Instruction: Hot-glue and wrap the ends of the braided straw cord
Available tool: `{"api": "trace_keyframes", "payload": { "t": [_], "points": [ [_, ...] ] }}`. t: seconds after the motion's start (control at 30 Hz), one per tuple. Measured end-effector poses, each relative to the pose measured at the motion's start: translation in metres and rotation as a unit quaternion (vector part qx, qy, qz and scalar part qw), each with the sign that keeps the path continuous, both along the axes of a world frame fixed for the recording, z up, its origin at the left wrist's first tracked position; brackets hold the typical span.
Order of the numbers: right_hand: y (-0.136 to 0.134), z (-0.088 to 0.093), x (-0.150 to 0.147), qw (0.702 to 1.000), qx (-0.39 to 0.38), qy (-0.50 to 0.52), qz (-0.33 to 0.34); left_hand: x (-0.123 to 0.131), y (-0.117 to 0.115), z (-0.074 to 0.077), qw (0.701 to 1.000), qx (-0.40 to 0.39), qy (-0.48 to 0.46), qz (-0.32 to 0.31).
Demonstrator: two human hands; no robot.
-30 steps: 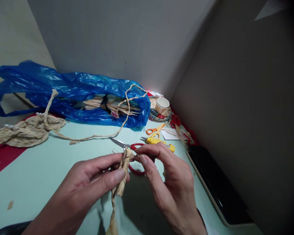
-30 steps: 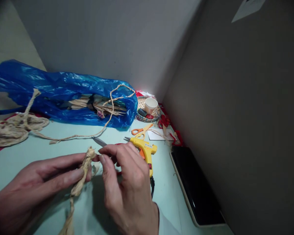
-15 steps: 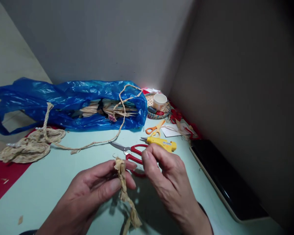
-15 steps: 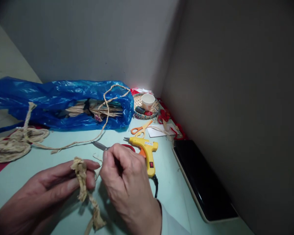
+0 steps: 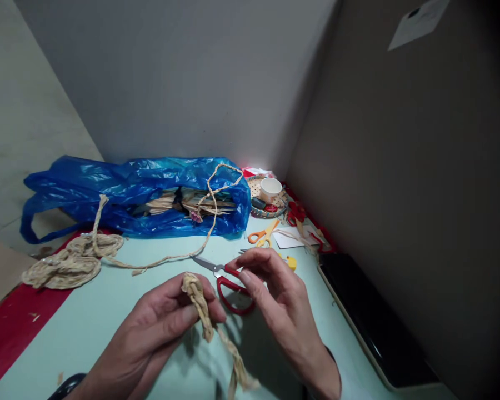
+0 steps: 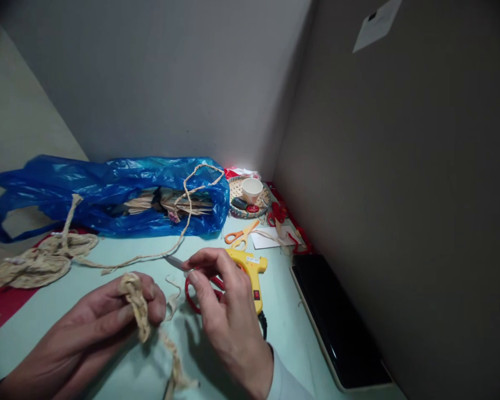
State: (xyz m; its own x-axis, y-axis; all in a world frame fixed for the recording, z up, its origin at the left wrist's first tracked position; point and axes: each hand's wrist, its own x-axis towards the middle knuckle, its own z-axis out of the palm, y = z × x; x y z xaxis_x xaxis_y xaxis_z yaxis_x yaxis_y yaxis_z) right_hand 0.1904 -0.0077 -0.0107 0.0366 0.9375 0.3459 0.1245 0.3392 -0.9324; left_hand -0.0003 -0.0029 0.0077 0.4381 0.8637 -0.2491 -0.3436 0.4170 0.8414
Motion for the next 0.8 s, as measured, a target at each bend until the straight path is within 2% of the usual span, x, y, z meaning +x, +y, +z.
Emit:
{"api": "trace_keyframes", "payload": {
  "t": [0.13,0.27,0.4,0.5,0.67,0.8],
  "points": [
    [-0.006,0.005,-0.002,0.996,0.049,-0.079,0.016,0.000,-0.001,0.002,0.985,0.122,0.107,0.066],
    [-0.010,0.000,-0.006,0.975,0.127,-0.176,0.045,0.000,-0.002,0.000,0.962,0.155,0.168,0.150],
    [-0.010,-0.009,-0.008,0.951,0.194,-0.234,0.054,-0.005,0.000,-0.004,0.950,0.195,0.204,0.135],
    [-0.010,-0.008,-0.006,0.962,0.185,-0.196,0.034,-0.006,0.002,-0.007,0.934,0.203,0.251,0.153],
    [-0.011,0.006,0.001,0.974,0.175,-0.144,-0.010,0.003,-0.003,-0.007,0.895,0.229,0.329,0.195],
    [-0.009,0.012,0.006,0.994,0.087,-0.063,-0.009,-0.001,-0.004,-0.010,0.888,0.237,0.358,0.162]
  ]
}}
